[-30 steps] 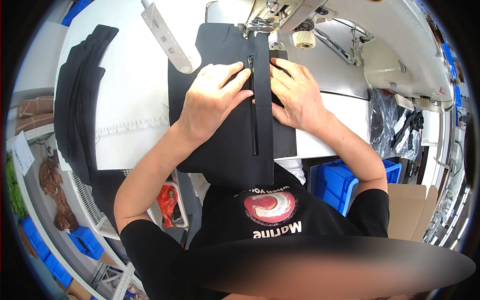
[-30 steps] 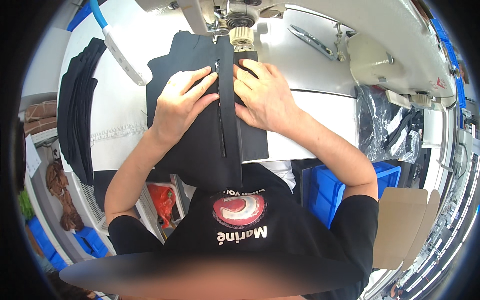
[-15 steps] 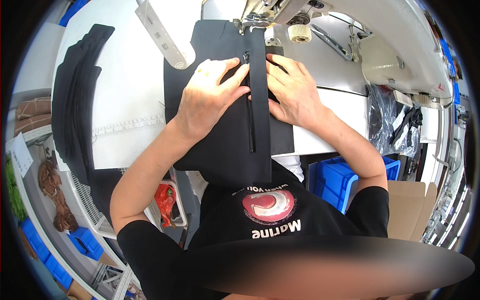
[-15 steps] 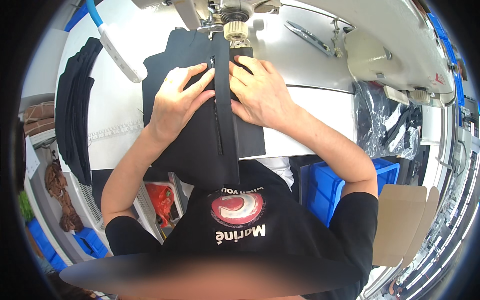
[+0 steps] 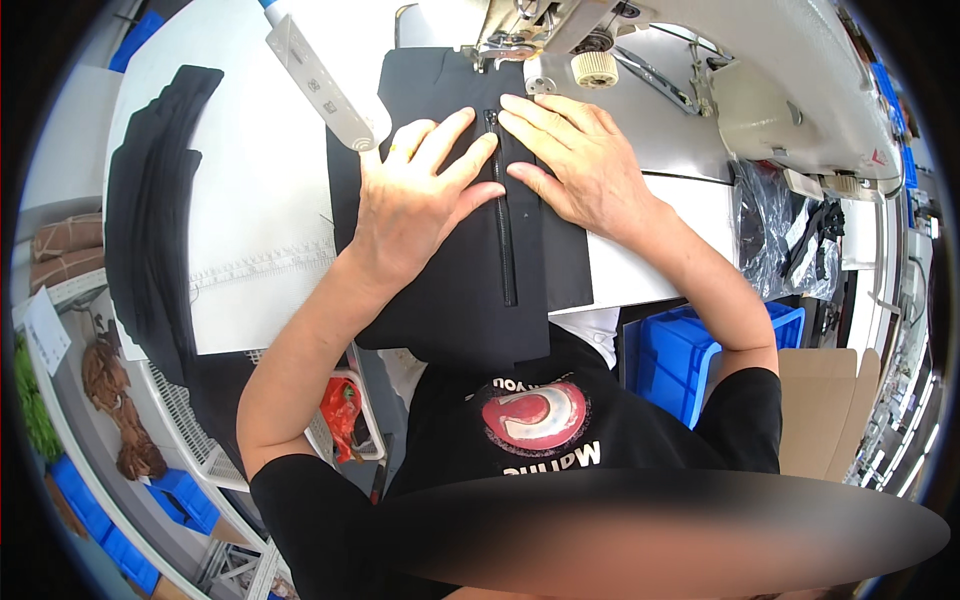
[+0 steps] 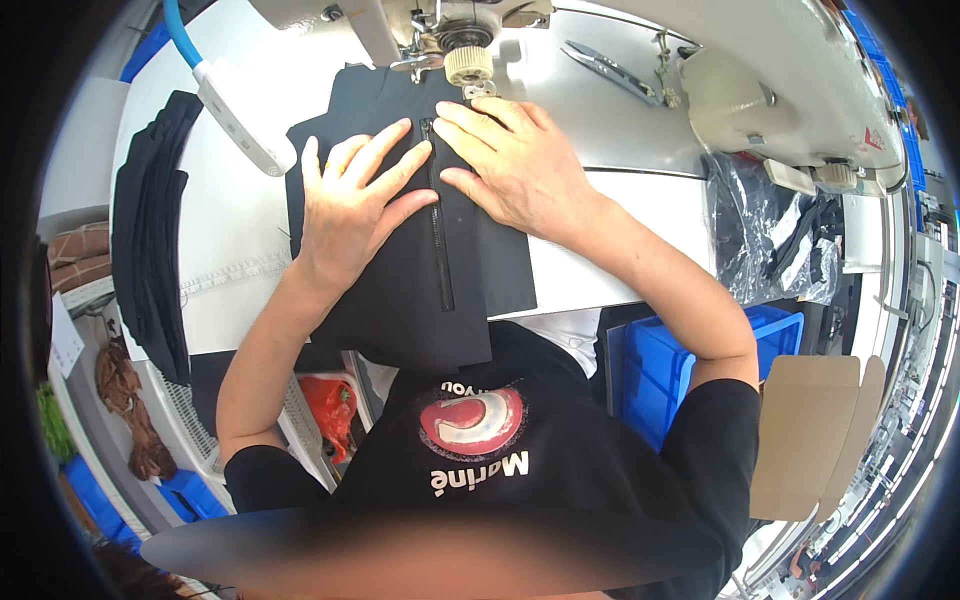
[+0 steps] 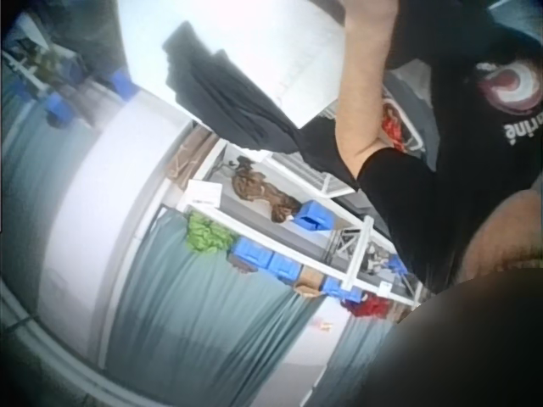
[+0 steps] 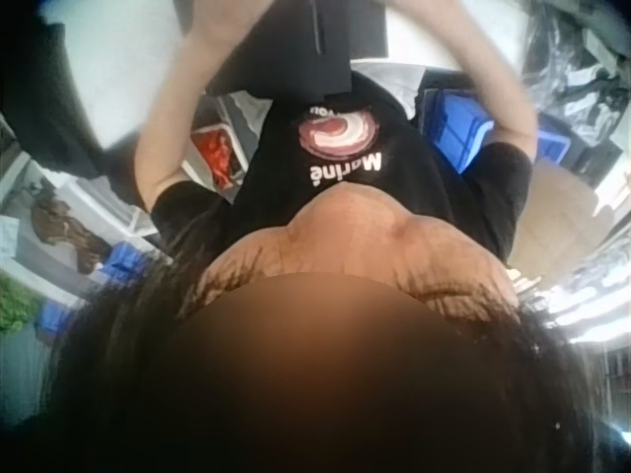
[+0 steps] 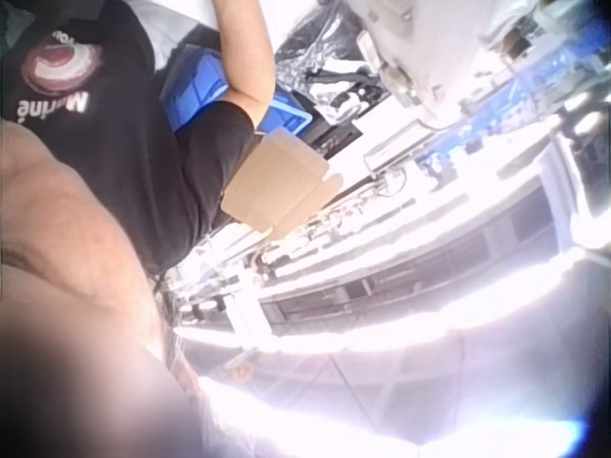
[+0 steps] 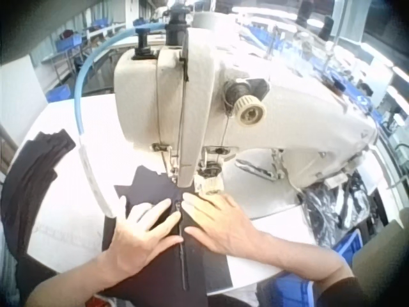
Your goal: Sewing a zipper into a cutout on a leather panel using an industrial sewing machine.
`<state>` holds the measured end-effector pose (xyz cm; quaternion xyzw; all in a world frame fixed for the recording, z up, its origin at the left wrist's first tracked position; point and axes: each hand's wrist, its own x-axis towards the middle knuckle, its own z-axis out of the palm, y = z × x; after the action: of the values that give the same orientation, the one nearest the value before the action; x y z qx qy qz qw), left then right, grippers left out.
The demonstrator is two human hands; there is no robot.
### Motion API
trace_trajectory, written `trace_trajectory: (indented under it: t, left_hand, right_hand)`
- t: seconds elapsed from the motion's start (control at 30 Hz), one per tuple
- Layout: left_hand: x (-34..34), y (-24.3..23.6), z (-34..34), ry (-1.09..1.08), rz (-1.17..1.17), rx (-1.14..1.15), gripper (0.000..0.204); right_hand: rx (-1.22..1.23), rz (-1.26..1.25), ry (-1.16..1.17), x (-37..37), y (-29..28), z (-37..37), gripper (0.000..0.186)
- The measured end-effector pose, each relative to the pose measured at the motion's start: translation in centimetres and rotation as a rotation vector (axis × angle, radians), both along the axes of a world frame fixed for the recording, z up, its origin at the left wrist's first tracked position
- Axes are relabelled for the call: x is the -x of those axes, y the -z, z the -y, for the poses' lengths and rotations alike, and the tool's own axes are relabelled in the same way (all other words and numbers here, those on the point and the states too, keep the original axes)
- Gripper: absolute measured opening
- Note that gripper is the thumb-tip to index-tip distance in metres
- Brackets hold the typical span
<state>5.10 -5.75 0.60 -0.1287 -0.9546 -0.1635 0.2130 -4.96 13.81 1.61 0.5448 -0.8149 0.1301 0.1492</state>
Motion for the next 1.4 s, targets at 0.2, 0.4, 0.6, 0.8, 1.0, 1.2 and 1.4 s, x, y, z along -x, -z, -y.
trace_trajectory:
  t: [0.2,0.4,0.6,0.8,1.0,1.2,1.4]
  left_hand:
    - [0.1,-0.2,0.0,-0.036,-0.088,0.087,0.048]
    - [1.4,-0.1,0.7,0.015,-0.111,0.077,0.047]
    - [3.0,0.1,1.3,0.050,-0.185,0.064,0.046]
    - [3.1,0.2,1.2,0.021,-0.052,0.043,0.050]
    - [3.1,0.2,1.2,-0.007,-0.075,0.077,0.047]
    - [3.2,0.1,1.5,0.010,-0.058,0.040,0.051]
    - [3.2,-0.1,1.1,-0.018,-0.054,0.050,0.047]
  right_hand:
    - [-0.056,0.058,0.029,-0.5,-0.3,-0.4,0.059]
    - [-0.023,-0.011,0.053,0.0,0.2,0.4,0.056]
    - [0.018,-0.029,0.067,1.3,0.1,0.8,0.054]
    - [0.028,0.033,0.053,1.8,0.3,0.8,0.054]
    - [0.085,0.082,0.048,1.8,0.4,1.0,0.051]
    - [0.073,0.124,0.065,1.9,0.7,0.8,0.051]
    - [0.165,0.092,0.043,1.1,-3.3,-0.5,0.047]
